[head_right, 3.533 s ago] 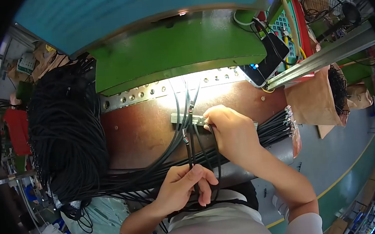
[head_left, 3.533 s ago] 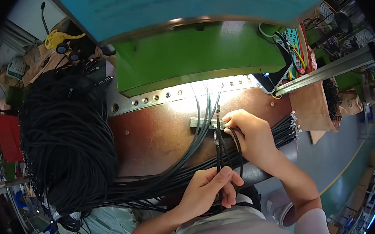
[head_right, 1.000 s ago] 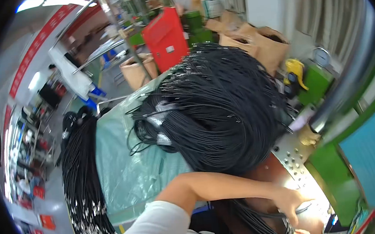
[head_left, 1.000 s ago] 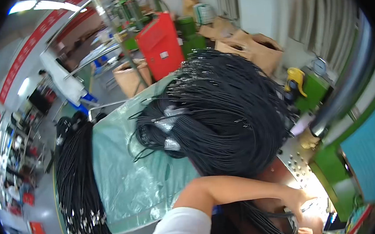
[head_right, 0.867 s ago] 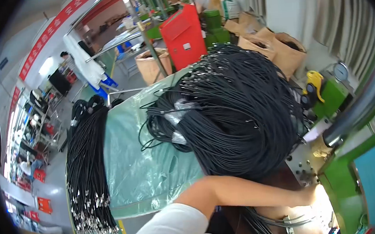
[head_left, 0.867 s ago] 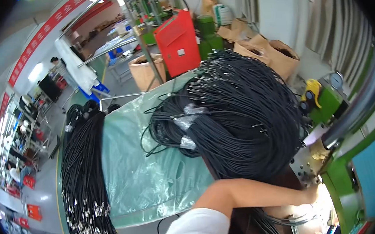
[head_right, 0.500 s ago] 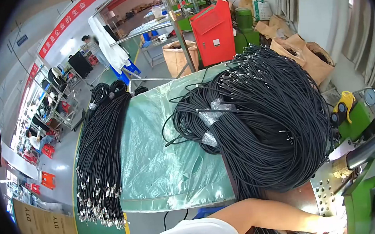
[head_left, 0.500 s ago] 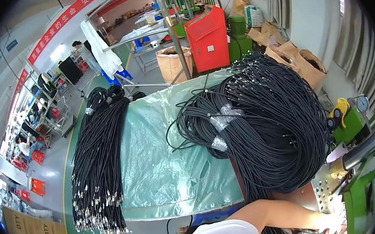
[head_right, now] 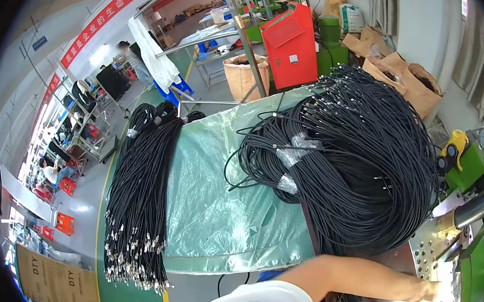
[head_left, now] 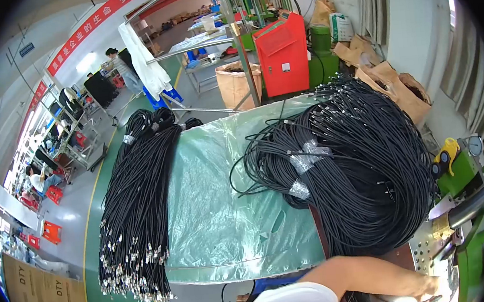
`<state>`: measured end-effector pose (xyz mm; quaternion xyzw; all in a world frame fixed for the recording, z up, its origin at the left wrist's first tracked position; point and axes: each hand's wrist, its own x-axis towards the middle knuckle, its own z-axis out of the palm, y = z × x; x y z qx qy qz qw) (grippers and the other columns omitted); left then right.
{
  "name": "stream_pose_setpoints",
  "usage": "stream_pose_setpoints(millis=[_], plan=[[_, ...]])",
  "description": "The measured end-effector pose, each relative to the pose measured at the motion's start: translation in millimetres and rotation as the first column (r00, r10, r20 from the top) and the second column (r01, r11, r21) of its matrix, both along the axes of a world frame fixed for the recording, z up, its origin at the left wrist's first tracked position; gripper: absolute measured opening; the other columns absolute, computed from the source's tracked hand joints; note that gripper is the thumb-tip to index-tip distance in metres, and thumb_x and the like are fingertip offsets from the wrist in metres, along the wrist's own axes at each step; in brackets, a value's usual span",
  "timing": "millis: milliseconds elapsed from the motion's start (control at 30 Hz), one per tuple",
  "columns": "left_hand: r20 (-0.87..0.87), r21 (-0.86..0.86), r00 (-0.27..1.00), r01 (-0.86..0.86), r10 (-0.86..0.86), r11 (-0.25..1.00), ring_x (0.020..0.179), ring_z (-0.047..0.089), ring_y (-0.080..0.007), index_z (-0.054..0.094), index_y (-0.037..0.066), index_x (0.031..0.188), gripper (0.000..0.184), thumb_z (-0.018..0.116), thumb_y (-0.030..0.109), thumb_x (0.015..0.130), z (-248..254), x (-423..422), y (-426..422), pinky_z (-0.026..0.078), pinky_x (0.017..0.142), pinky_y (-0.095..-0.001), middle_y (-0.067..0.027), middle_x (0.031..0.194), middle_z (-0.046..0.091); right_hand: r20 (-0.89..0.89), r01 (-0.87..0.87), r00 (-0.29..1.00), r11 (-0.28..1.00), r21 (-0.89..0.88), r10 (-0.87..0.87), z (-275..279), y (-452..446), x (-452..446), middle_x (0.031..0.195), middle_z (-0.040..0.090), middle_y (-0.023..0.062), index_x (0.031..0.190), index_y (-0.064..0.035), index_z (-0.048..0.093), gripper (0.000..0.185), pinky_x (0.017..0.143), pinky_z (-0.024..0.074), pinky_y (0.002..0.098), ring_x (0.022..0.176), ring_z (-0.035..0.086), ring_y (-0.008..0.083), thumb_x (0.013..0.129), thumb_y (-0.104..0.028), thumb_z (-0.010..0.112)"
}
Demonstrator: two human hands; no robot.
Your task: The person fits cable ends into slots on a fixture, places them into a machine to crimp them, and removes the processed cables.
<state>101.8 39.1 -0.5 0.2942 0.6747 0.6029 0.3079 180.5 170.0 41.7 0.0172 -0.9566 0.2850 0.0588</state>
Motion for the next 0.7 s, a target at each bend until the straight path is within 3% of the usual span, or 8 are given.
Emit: stream_pose_setpoints(millis=[167, 300, 367, 433, 500, 567, 633, 700], plan=[[0.329, 0.102, 0.944, -0.054, 0.017, 0.993, 0.055, 0.05, -0.0196, 0.054, 0.002, 0.082, 0.029, 0.06, 0.031, 0.083, 10, 27, -3, 0.04, 0.046, -0.0326, -0.0106, 0.07, 0.053, -0.029, 0.029, 0.999, 1.0, -0.002, -0.029, -2, 16, 0, 0.106, 0.062, 0.0182, 0.109, -0.0011, 0.061, 0.025, 0.096, 0.0393, 0.044, 0.101, 0.057, 0.0302, 0.086, -0.01, 0.059], [0.755, 0.206, 0.653, -0.154, -0.056, 0.966, 0.048, 0.05, -0.0172, 0.055, 0.004, 0.077, 0.027, 0.058, 0.029, 0.086, 66, 71, -84, 0.04, 0.04, -0.0317, -0.0081, 0.063, 0.053, -0.089, 0.047, 0.995, 0.999, 0.001, -0.046, -10, 39, -10, 0.104, 0.062, 0.018, 0.107, -0.0007, 0.062, 0.023, 0.097, 0.0383, 0.0457, 0.101, 0.057, 0.0306, 0.086, -0.009, 0.059], [0.612, 0.39, 0.775, -0.123, -0.157, 0.913, 0.036, 0.033, -0.009, 0.05, 0.008, 0.067, 0.031, 0.047, 0.027, 0.091, 140, 74, -189, 0.023, 0.032, -0.027, -0.0021, 0.051, 0.045, -0.124, 0.067, 0.99, 0.998, -0.004, -0.067, -22, 56, -19, 0.103, 0.062, 0.0179, 0.105, -0.0005, 0.062, 0.021, 0.097, 0.0378, 0.0465, 0.101, 0.057, 0.0308, 0.085, -0.008, 0.058], [0.327, 0.19, 0.872, -0.437, 0.363, 0.879, 0.041, 0.039, -0.0107, 0.052, 0.006, 0.072, 0.03, 0.045, 0.026, 0.092, 173, 28, -259, 0.028, 0.037, -0.027, -0.0039, 0.055, 0.049, -0.154, 0.04, 0.988, 0.997, 0.063, -0.03, -38, 64, -23, 0.103, 0.062, 0.0177, 0.104, -0.0003, 0.063, 0.02, 0.098, 0.0373, 0.0473, 0.101, 0.057, 0.031, 0.085, -0.007, 0.058], [-0.212, 0.007, 0.621, -0.771, 0.754, 0.637, 0.046, 0.045, -0.0124, 0.055, 0.003, 0.077, 0.03, 0.043, 0.025, 0.094, 205, -25, -325, 0.034, 0.042, -0.027, -0.0057, 0.059, 0.053, -0.229, -0.031, 0.968, 0.954, 0.298, 0.103, -17, 22, -2, 0.103, 0.064, 0.0184, 0.104, 0.0013, 0.063, 0.026, 0.105, 0.031, 0.0461, 0.103, 0.057, 0.0337, 0.084, -0.015, 0.063], [-0.67, -0.041, 0.277, -0.94, 0.688, 0.339, 0.051, 0.051, -0.0142, 0.058, 0.001, 0.082, 0.032, 0.041, 0.025, 0.095, 221, -51, -367, 0.039, 0.047, -0.0271, -0.0075, 0.063, 0.057, -0.363, 0.063, 0.93, 0.944, 0.325, 0.063, 0, -6, 15, 0.103, 0.064, 0.0183, 0.104, 0.0003, 0.064, 0.027, 0.1, 0.0358, 0.0446, 0.102, 0.057, 0.0359, 0.081, -0.014, 0.064], [-0.75, -0.054, 0.275, -0.932, 0.602, 0.358, 0.056, 0.057, -0.0159, 0.06, -0.001, 0.087, 0.034, 0.039, 0.024, 0.096, 226, -28, -359, 0.045, 0.053, -0.0271, -0.0094, 0.067, 0.061, -0.326, 0.026, 0.945, 0.983, 0.182, 0.035, 16, -16, 45, 0.103, 0.064, 0.0172, 0.101, -0.0008, 0.065, 0.027, 0.093, 0.0429, 0.0425, 0.099, 0.058, 0.036, 0.076, -0.011, 0.066], [-0.41, -0.171, 0.69, -0.701, 0.597, 0.693, 0.06, 0.062, -0.0176, 0.063, -0.003, 0.091, 0.037, 0.037, 0.023, 0.097, 207, 16, -310, 0.05, 0.058, -0.0271, -0.0112, 0.071, 0.066, -0.115, -0.109, 0.988, 0.993, -0.055, 0.102, 15, -20, 79, 0.097, 0.064, 0.0132, 0.096, -0.0022, 0.068, 0.027, 0.084, 0.0467, 0.0381, 0.091, 0.059, 0.0313, 0.069, -0.004, 0.067]])
